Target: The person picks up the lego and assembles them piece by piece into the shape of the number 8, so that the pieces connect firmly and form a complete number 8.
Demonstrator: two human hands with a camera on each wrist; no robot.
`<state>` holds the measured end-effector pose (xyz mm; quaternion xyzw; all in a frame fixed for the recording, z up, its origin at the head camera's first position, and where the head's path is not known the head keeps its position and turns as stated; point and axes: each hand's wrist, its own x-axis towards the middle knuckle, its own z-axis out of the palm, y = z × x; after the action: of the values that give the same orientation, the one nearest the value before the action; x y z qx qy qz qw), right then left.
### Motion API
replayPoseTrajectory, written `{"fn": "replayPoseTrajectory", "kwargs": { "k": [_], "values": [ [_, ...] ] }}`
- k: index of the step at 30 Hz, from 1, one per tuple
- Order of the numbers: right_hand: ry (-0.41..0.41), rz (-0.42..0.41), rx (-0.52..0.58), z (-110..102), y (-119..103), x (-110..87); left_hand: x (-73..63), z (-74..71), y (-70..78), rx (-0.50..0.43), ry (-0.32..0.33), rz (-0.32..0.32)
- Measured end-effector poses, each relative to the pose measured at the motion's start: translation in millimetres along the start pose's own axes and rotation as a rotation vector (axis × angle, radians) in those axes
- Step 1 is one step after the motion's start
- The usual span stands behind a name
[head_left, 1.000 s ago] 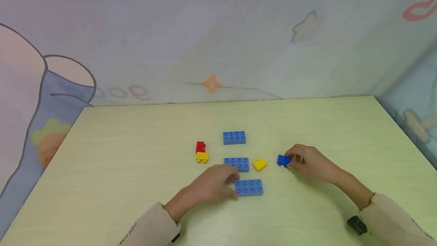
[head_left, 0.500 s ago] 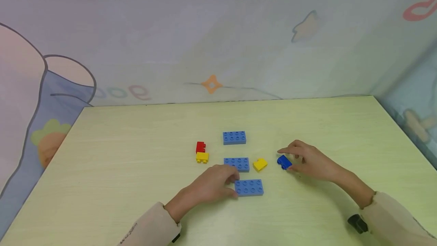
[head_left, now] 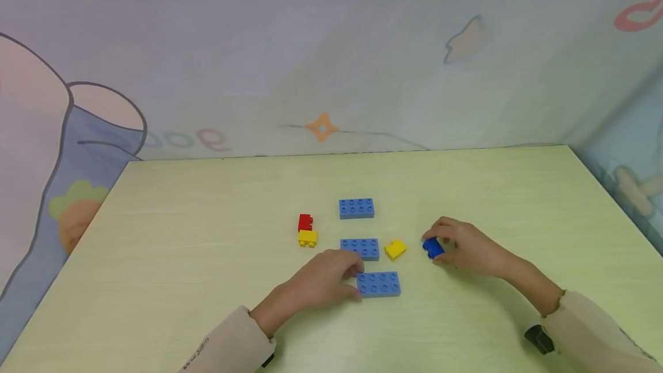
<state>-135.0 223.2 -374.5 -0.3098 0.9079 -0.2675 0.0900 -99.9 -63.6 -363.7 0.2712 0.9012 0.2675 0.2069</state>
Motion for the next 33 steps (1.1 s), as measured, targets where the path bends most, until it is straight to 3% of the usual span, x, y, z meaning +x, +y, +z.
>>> {"fn": "replayPoseTrajectory", "kwargs": {
  "k": [10, 17, 33],
  "values": [
    [0.015, -0.013, 0.017, -1, -1, -1.7, 0.4, -0.4, -0.7, -0.014, -0.003, 0.012],
    [0.015, 0.025, 0.062, -2, -7, -2.6, 0.0, -1.1, -0.4, -0.014, -0.011, 0.011],
    [-0.064, -0.054, 0.227, 10, -39, -3.5, 0.4, -1.0, -0.7, -0.008, -0.001, 0.024]
  ]
}}
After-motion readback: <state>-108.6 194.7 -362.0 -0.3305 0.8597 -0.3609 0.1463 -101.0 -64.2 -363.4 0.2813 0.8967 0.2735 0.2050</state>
